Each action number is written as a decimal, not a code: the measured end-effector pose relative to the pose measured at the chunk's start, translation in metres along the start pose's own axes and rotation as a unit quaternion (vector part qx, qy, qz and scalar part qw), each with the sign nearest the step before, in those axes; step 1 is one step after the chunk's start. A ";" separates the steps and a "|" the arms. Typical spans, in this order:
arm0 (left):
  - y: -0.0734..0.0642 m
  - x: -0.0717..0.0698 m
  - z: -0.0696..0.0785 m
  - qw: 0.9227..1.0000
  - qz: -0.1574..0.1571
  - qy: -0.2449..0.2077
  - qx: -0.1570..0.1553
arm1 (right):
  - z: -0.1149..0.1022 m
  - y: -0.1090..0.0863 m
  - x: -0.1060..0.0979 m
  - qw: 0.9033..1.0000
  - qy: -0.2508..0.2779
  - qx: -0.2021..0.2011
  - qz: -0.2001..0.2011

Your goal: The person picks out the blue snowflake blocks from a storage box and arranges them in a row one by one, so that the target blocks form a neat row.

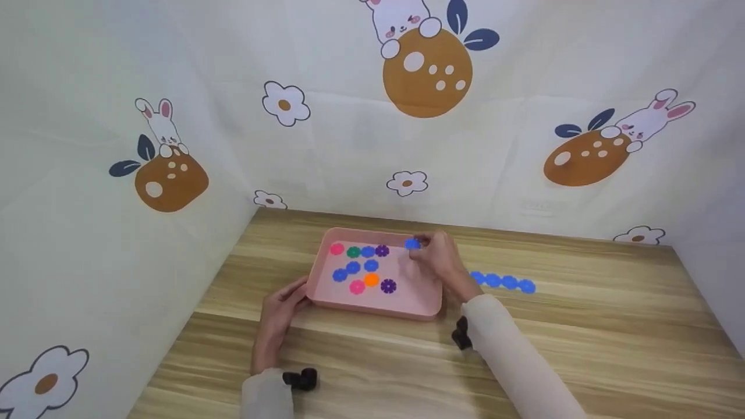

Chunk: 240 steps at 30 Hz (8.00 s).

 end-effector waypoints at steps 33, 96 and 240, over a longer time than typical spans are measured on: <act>0.001 0.001 0.001 1.000 -0.007 0.000 -0.004 | 0.117 -0.055 -0.111 0.991 -0.090 -0.035 0.095; -0.001 0.001 0.001 1.000 -0.008 0.009 -0.016 | 0.111 -0.054 -0.127 0.998 -0.015 0.010 -0.060; 0.001 -0.001 0.000 0.999 -0.015 -0.040 0.020 | -0.033 0.005 0.090 0.992 -0.050 -0.030 -0.110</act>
Point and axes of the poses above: each hand's wrist, its own y-axis towards the middle knuckle, its own x-axis out of the palm, z = x × y, the point moved 5 cm from there along y, towards the middle knuckle, and after that the axes turned 9 degrees about -y, right-handed, at the moved point
